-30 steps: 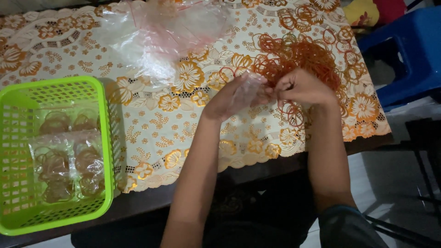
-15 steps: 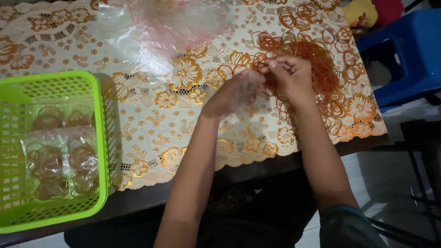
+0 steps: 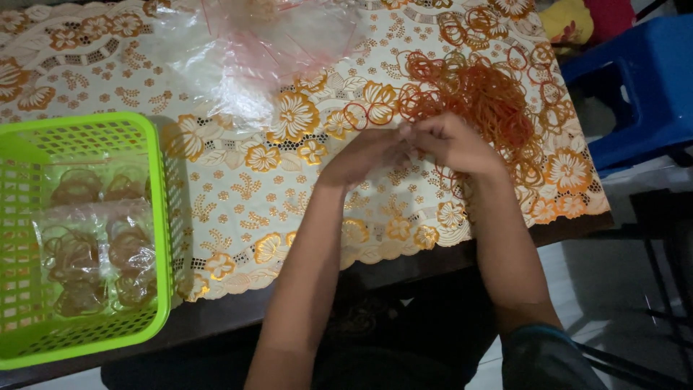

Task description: Packing small quantities of rubber bands into individual plastic bags and placing them in a basket.

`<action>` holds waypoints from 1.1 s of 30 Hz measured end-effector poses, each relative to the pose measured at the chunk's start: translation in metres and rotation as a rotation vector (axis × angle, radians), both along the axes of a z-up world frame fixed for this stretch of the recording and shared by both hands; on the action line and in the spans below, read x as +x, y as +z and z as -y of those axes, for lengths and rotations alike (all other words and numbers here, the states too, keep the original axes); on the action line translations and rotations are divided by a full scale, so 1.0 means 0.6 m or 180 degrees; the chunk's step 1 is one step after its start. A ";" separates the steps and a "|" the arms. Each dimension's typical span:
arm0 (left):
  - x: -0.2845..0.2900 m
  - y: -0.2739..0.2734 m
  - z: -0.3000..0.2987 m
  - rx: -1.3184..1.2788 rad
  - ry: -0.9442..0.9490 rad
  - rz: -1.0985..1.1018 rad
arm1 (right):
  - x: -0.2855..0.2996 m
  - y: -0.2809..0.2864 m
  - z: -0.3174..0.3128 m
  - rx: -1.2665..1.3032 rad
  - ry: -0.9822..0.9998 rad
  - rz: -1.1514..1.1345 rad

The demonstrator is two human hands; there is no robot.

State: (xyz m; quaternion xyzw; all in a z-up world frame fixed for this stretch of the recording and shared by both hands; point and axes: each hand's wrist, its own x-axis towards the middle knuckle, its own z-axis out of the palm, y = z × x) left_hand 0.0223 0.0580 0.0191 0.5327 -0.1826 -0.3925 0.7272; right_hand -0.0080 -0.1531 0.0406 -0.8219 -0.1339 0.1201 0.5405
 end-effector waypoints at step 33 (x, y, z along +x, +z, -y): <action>-0.004 -0.017 0.037 -0.1125 0.0226 -0.0912 | -0.007 0.066 0.079 0.0144 -0.0432 0.0659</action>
